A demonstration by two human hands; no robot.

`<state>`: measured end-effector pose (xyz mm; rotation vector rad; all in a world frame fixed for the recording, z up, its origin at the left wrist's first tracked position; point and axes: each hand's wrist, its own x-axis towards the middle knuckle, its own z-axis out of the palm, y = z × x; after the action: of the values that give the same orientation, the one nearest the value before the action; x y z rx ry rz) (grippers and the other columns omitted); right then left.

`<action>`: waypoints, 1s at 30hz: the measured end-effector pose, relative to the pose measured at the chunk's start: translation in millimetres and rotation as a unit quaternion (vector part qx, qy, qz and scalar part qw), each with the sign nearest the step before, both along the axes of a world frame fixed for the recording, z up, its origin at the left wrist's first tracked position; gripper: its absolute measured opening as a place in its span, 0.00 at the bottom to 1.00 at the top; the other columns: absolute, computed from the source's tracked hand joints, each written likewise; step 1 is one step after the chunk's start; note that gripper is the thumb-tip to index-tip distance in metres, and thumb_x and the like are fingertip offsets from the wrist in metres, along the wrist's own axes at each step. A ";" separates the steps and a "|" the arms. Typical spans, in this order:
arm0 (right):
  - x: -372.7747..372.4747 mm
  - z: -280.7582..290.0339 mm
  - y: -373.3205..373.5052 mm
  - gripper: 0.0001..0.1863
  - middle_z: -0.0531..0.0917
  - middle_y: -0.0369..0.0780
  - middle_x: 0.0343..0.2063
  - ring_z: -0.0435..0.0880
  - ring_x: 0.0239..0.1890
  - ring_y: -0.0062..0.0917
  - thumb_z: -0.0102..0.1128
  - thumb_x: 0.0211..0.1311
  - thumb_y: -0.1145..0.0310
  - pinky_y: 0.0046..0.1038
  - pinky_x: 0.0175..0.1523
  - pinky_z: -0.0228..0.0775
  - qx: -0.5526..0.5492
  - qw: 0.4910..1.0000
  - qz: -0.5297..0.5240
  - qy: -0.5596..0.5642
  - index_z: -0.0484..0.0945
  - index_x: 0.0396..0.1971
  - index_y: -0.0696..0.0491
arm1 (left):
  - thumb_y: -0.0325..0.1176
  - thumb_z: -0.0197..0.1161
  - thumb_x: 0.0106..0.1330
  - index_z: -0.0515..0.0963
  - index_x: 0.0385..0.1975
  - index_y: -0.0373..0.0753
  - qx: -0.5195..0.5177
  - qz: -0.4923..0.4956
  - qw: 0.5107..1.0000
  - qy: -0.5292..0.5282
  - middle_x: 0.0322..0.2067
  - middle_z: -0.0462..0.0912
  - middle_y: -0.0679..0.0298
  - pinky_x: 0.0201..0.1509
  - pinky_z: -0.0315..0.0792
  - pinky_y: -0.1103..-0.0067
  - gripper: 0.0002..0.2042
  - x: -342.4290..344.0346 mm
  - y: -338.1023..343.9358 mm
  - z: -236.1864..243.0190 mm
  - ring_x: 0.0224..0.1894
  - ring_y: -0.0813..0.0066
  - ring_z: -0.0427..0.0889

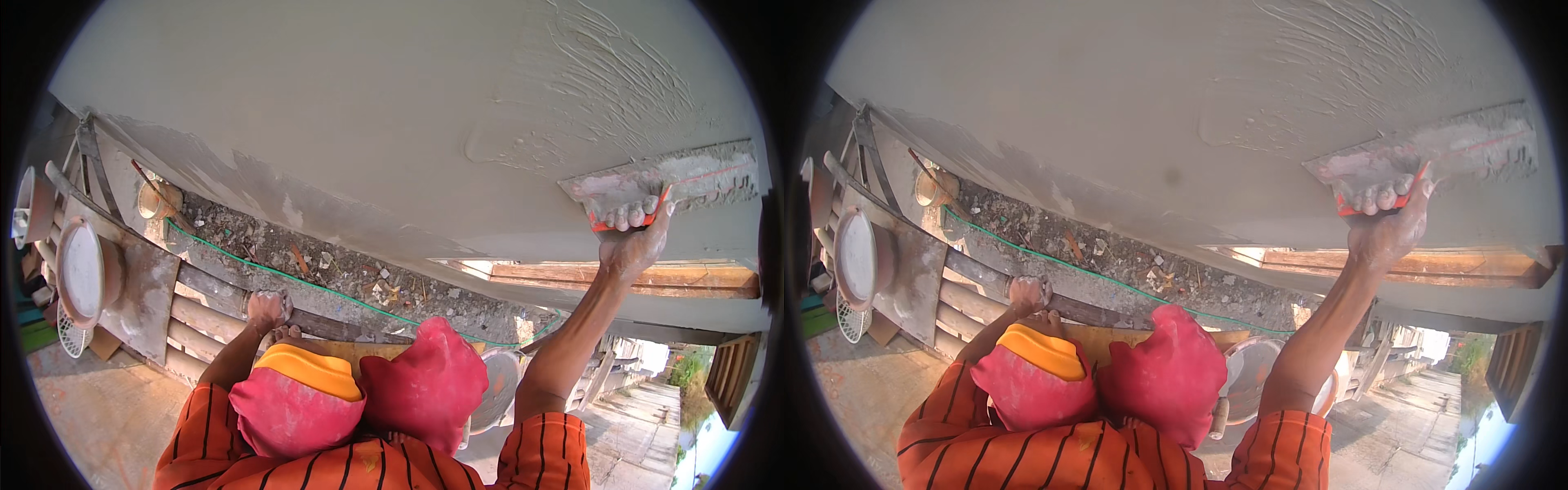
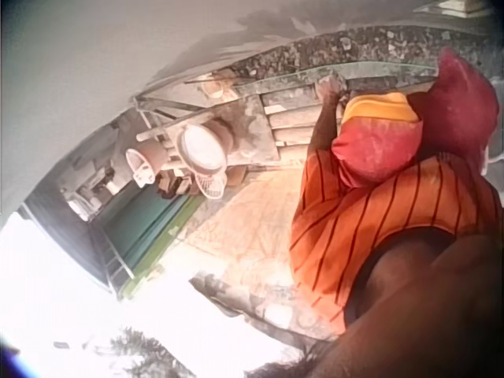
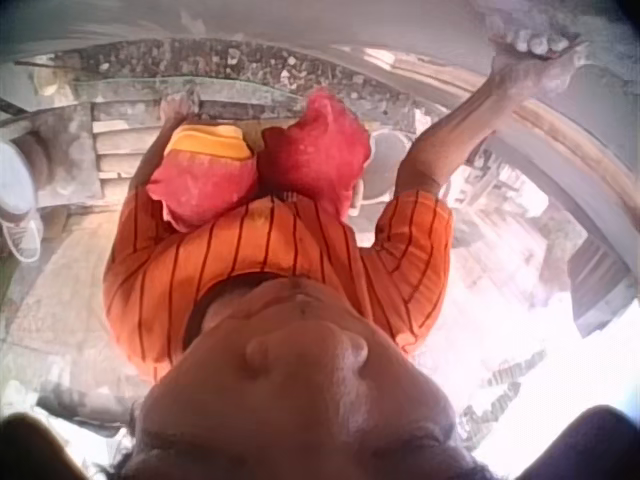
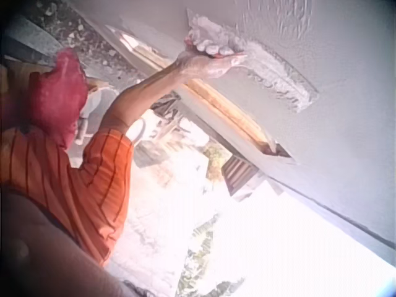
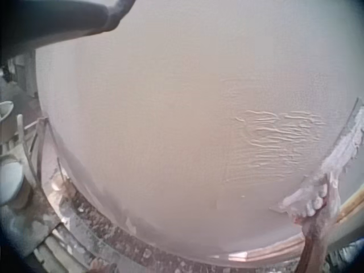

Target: The person applies plaster to a wall using a trowel and a hawk. They repeatedly scoop plaster from a bucket, transfer it to the hawk, and smooth it onto the wall surface.

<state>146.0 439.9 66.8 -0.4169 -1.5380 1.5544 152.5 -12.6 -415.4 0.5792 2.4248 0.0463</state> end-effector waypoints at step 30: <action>14.6 -444.6 67.4 0.44 0.63 0.55 0.60 0.61 0.63 0.51 0.44 0.57 0.36 0.47 0.65 0.51 0.263 0.445 0.231 -0.825 0.50 0.64 0.54 | 0.47 0.49 0.60 0.81 0.33 0.48 0.019 -0.015 0.999 0.026 0.31 0.84 0.61 0.50 0.67 0.70 0.15 -1.1 5.3 2.6 0.39 0.66 0.82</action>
<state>160.6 507.2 -377.8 -1.4582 -3.7062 0.3493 151.5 -7.3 -412.8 0.6404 2.4696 0.0667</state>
